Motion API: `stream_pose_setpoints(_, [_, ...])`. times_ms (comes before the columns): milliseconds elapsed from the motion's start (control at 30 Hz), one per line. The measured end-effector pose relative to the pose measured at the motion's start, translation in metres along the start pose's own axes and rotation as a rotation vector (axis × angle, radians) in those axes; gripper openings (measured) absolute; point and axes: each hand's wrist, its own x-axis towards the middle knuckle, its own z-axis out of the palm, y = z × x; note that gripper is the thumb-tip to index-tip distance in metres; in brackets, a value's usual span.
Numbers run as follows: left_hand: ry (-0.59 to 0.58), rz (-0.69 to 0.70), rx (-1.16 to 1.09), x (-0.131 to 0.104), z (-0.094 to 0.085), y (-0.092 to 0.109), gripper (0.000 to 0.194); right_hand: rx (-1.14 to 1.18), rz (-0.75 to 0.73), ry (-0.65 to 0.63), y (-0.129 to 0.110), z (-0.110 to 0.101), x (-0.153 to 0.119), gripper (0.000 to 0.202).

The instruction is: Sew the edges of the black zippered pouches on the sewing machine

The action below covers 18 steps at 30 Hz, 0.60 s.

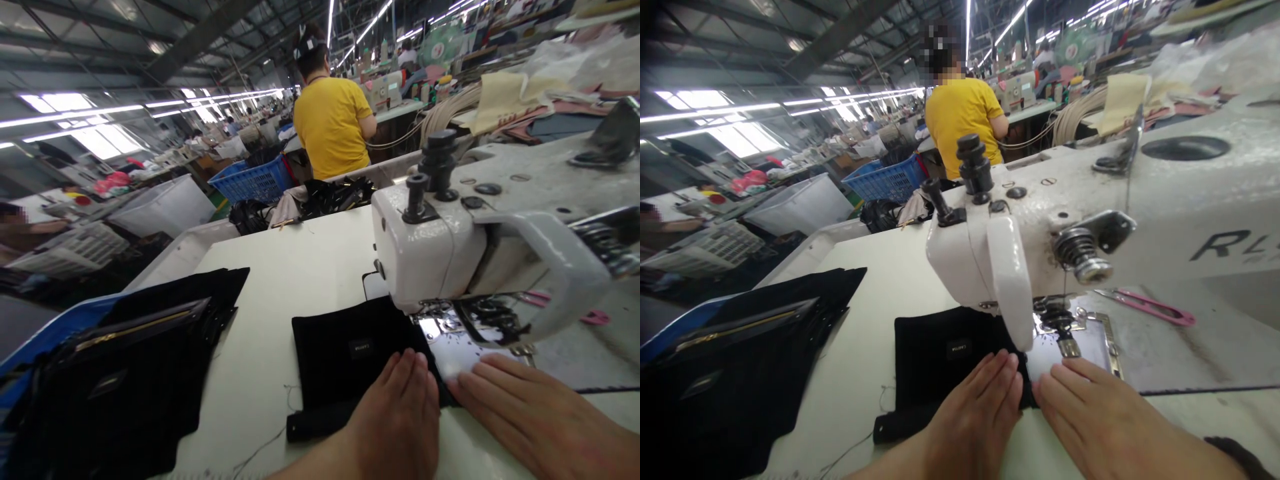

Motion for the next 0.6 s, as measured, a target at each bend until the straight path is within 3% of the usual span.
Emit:
stream_pose_setpoints(167, [-0.174,0.020,0.002,0.004,0.001,-0.005,0.034,-0.005,0.055,0.013,0.005,0.010,0.003,0.039])
stream_pose_setpoints(367, [-0.200,0.066,-0.009,0.009,0.001,-0.020,0.036,-0.098,0.044,-0.018,0.011,0.010,0.017,0.037])
stream_pose_setpoints(600, [-0.222,-0.004,-0.107,0.021,0.008,-0.030,0.032,-0.193,0.090,0.011,0.019,0.006,0.035,0.040])
